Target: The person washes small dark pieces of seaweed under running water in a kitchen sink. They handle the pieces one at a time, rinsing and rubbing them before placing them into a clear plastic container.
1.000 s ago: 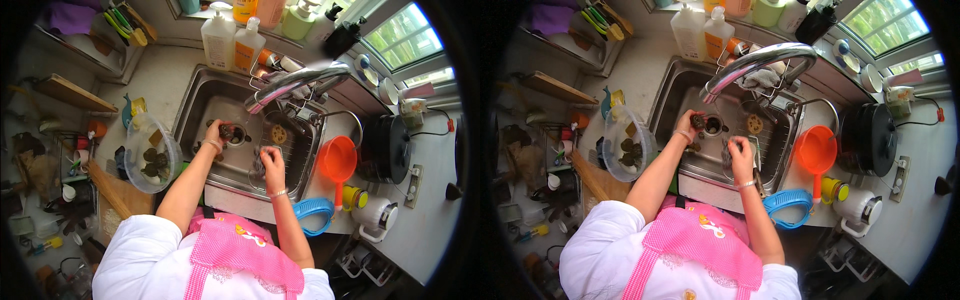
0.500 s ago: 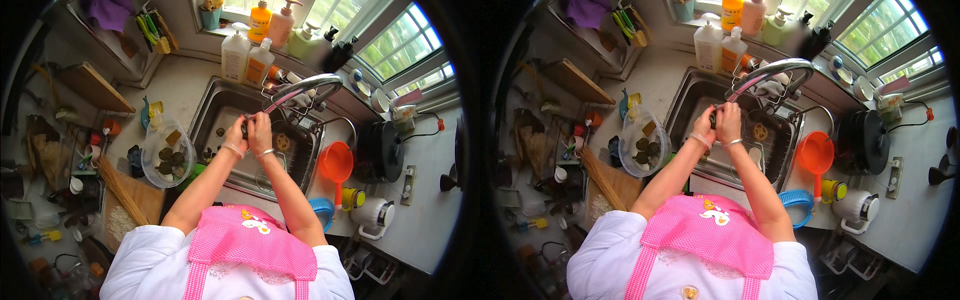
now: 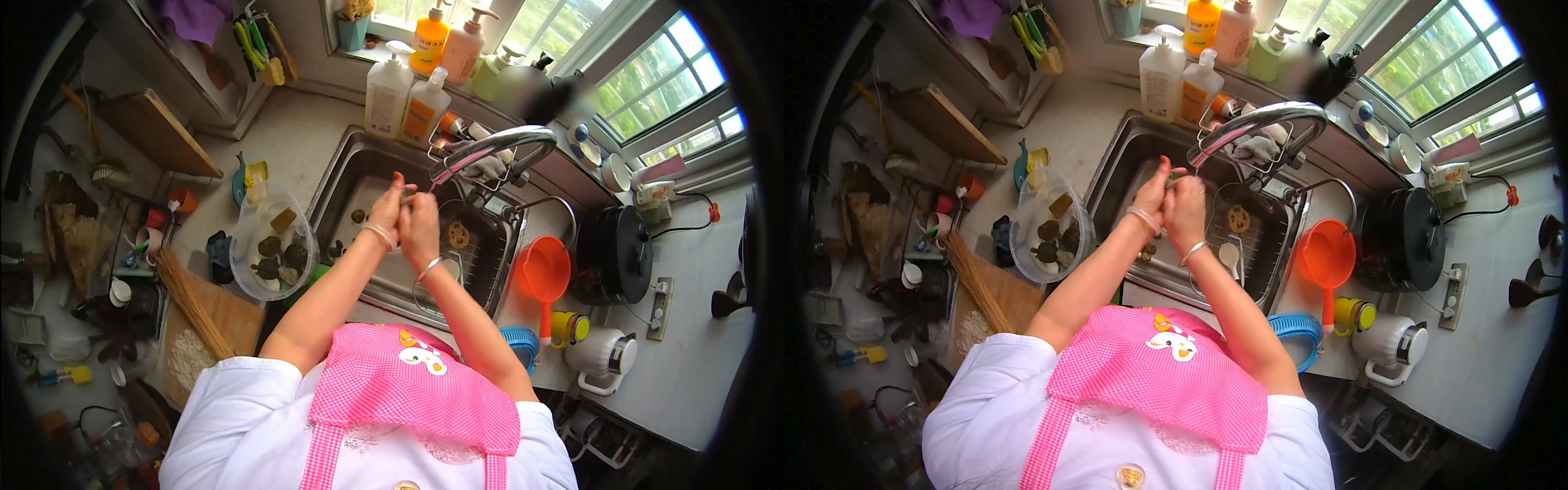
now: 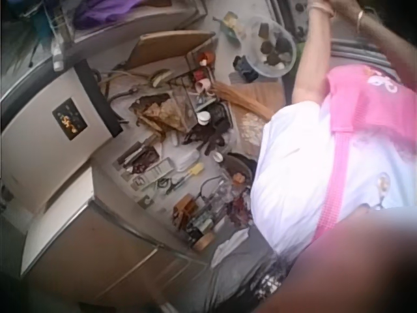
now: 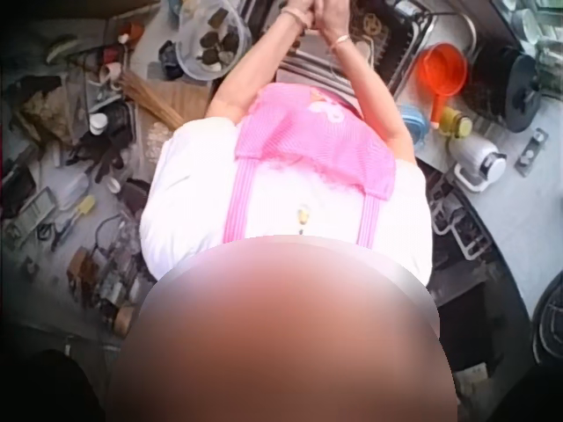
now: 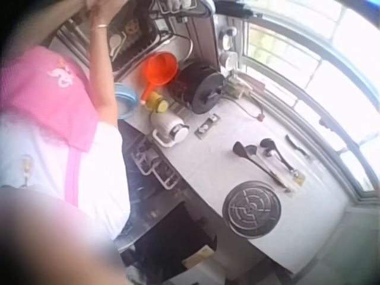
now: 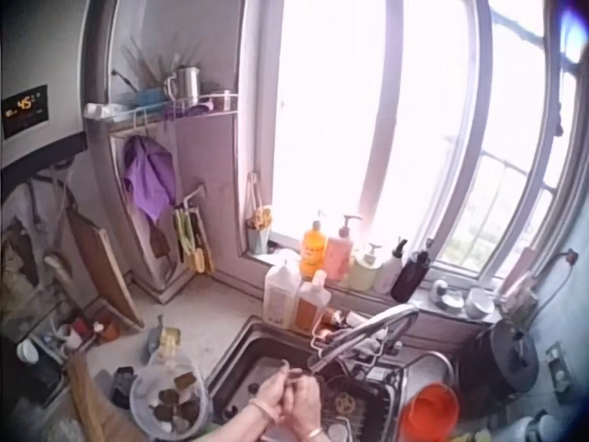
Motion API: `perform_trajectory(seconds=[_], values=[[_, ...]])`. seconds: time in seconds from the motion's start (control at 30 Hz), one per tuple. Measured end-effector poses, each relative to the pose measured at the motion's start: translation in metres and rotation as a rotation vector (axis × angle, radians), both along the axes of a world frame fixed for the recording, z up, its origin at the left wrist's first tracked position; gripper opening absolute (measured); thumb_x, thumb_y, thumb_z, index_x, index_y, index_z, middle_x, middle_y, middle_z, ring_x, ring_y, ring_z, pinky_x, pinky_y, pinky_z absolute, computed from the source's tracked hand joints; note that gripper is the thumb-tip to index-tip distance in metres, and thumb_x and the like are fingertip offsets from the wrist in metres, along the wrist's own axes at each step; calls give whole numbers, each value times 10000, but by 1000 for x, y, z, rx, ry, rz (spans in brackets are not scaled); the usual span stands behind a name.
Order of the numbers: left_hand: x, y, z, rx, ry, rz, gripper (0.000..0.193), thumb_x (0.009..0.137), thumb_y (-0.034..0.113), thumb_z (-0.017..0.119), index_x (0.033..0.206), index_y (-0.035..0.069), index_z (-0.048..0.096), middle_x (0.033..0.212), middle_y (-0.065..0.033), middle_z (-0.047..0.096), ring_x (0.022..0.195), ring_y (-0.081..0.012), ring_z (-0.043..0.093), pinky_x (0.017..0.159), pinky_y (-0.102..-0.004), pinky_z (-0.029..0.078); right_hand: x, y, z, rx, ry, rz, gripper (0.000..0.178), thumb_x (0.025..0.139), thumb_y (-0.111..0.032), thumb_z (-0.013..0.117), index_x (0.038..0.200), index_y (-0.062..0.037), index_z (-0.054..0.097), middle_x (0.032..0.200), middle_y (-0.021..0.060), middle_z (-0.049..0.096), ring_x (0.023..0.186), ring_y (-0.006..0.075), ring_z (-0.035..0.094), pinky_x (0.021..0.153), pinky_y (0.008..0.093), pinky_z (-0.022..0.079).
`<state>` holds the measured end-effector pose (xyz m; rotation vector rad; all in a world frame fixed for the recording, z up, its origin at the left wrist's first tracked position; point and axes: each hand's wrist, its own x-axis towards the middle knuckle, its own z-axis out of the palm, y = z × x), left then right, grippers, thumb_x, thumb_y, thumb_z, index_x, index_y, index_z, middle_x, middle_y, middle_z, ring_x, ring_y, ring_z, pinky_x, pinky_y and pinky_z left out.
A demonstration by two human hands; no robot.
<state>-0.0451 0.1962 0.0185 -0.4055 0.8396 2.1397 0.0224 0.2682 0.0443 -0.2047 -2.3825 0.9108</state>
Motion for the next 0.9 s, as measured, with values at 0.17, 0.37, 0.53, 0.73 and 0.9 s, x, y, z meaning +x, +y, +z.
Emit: perform_trajectory(seconds=[0.17, 0.37, 0.53, 0.73, 0.9], values=[[28, 17, 15, 35, 28, 101, 296, 918, 295, 641, 1162, 139, 578, 1147, 2, 596, 1067, -160, 542, 876, -420, 473, -25, 46, -14, -93, -84, -148, 130, 844, -81, 568, 909, 22, 525, 938, 211, 530, 906, 390, 514, 803, 455, 416], [11, 16, -29, 11, 12, 206, 196, 926, 249, 626, 1044, 93, 615, 958, -38, 648, 877, -176, 626, 782, -335, 539, -7, 10, 0, -147, -78, -62, 155, 841, -74, 570, 933, 39, 515, 944, 205, 499, 906, 383, 507, 813, 441, 422], [6, 16, -8, 114, -13, 322, 166, 933, 201, 610, 1049, 83, 610, 982, -41, 650, 912, -182, 629, 828, -340, 527, -21, 24, -5, -167, -29, -143, 164, 874, -95, 550, 920, 60, 520, 930, 214, 514, 889, 387, 512, 791, 452, 419], [16, 5, -1, 19, 19, 230, 183, 914, 222, 629, 1041, 94, 600, 982, -34, 657, 876, -177, 630, 787, -359, 516, -22, 35, -16, -337, -105, -137, 135, 887, -106, 521, 907, 27, 511, 913, 209, 539, 873, 386, 526, 786, 449, 417], [2, 12, -21, 85, 58, 264, 190, 908, 202, 628, 1065, 104, 587, 964, -39, 658, 870, -179, 630, 795, -353, 509, -14, 30, -15, -200, 5, -16, 141, 884, -101, 532, 942, 24, 503, 914, 218, 544, 861, 393, 526, 766, 449, 420]])
